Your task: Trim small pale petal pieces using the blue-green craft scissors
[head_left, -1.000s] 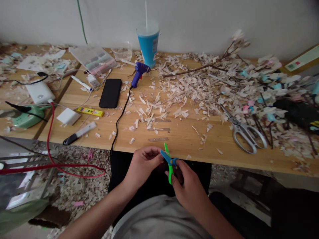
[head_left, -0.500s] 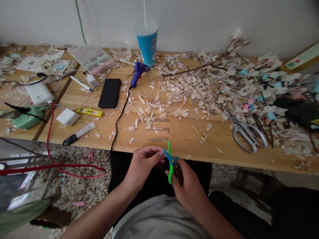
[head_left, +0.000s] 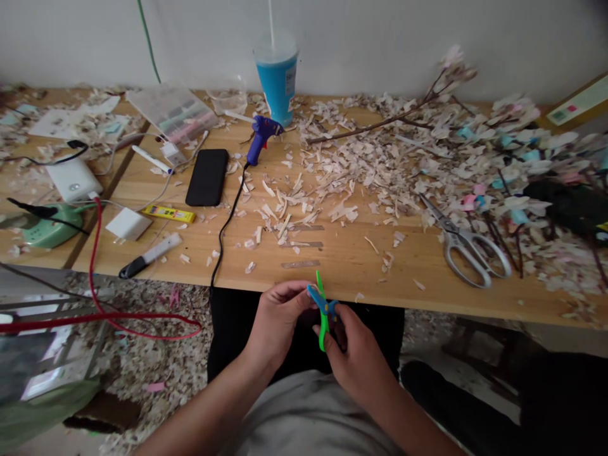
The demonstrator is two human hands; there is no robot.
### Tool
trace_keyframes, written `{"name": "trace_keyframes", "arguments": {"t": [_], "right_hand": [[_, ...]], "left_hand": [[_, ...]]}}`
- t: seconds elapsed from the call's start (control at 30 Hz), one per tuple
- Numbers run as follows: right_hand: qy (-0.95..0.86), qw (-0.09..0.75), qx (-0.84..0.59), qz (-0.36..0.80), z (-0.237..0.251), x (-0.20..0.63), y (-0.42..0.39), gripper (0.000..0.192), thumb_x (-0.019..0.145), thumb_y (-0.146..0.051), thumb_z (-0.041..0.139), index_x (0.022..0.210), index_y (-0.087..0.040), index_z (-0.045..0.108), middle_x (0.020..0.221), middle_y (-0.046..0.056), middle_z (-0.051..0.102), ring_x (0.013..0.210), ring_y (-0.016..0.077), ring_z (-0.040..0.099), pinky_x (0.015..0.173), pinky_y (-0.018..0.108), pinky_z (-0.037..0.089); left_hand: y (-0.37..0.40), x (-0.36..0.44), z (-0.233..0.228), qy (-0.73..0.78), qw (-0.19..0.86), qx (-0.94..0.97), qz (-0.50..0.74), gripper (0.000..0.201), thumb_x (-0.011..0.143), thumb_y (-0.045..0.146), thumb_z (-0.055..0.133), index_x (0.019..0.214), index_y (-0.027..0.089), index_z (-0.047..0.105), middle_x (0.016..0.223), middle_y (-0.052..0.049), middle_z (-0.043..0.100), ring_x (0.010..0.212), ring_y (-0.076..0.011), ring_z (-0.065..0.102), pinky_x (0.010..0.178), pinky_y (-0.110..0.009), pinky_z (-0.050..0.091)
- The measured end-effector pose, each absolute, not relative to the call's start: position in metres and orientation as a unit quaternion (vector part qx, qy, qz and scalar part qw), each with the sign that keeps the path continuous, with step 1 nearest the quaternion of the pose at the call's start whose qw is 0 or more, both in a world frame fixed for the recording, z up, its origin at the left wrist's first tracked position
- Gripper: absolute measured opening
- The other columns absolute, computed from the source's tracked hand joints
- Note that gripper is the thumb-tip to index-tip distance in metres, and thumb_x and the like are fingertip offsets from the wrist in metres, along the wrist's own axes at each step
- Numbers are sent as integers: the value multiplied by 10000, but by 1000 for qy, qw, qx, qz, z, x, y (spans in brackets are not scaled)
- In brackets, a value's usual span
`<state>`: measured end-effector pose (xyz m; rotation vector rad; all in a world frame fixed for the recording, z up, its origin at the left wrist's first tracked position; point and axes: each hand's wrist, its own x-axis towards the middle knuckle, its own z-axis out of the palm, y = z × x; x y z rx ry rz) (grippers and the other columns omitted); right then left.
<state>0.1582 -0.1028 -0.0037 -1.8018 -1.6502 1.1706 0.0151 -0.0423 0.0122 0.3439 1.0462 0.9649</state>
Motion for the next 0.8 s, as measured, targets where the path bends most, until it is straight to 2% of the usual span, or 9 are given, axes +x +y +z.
{"name": "trace_keyframes", "arguments": {"t": [0.8], "right_hand": [[-582,225,-651,432,-8,159,-103,248,832,-193,452,1073,-184,514,942,71,601,831,202,592,757,344,473]], "left_hand": [[-42,11,6,485,722,220,442,135,704,215,785,814,155,733,721,-15,713,639,-106,636,635,-212,524]]}}
